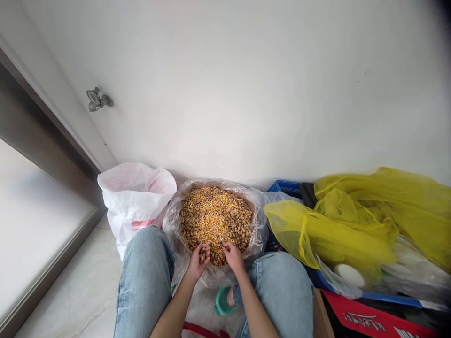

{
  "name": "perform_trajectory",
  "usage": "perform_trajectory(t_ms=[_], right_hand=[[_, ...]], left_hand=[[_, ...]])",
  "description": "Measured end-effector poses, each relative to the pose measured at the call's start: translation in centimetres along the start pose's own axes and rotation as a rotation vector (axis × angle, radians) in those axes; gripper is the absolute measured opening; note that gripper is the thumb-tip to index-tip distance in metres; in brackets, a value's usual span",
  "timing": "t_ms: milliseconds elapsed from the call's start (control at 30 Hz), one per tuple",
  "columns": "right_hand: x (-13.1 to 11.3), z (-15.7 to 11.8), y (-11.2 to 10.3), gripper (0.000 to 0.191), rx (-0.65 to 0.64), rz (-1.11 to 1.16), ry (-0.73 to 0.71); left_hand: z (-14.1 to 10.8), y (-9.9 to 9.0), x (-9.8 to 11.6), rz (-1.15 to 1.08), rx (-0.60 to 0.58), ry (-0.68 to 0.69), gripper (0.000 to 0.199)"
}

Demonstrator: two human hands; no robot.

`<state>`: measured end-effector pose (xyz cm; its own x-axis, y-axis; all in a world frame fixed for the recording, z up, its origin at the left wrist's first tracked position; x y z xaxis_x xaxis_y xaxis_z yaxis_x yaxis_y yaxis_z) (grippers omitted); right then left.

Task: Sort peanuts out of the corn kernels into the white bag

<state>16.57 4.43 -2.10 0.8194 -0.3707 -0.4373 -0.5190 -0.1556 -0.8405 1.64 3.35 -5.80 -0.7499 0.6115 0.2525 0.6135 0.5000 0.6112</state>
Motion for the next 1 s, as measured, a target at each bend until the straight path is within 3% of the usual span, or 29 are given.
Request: perform_trajectory(t_ms=[67, 133, 367, 667, 767, 900, 967, 1000], right_hand=[[1.1, -0.1, 0.8, 0.024, -0.005, -0.300, 0.078], [1.3, -0.2, 1.6, 0.027, -0.014, -0.412, 0.101], [1.1, 0.3, 2.7, 0.029, -0.026, -0.512, 0.177], [0.9, 0.3, 2.1, 0.026, -0.001, -0.429, 0.128], [0.4, 0.3, 1.4, 0.028, -0.005, -0.195, 0.102], [-1.5, -0.3, 1.6, 0.034, -0.193, 0.524, -0.015], [-1.9, -0.6, 1.6, 0.034, -0.270, 0.682, -0.048], [-1.7, -0.6, 1.4, 0.033, -0.244, 0.680, -0.043]], left_hand=[[-0.2, 0.0, 0.2, -0.005, -0.003, 0.009, 0.012], [-0.5, 0.1, 0.4, -0.012, -0.010, 0.026, 0.011], [-0.9, -0.1, 0.5, -0.030, 0.007, 0.037, 0.013], [-0.5, -0.2, 0.4, -0.044, -0.014, 0.049, 0.010], [-0.3, -0.1, 0.3, -0.053, -0.002, 0.040, 0.008], [-0.2, 0.1, 0.1, -0.040, 0.017, 0.038, 0.007], [-0.2, 0.4, 0.0, -0.035, -0.006, 0.040, 0.009], [-0.2, 0.5, 0.0, -0.035, -0.025, 0.044, 0.010]])
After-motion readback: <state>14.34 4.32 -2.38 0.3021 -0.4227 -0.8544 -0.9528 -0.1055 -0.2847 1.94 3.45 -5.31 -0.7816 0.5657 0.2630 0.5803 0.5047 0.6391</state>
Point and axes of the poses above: each hand's wrist, its own z-axis towards the middle knuckle, its own y-axis out of the palm, x = y × z, the point moved 7 cm from there along z, towards the middle knuckle, and after that the axes turned 6 degrees about -z, right-handed, at the moved point
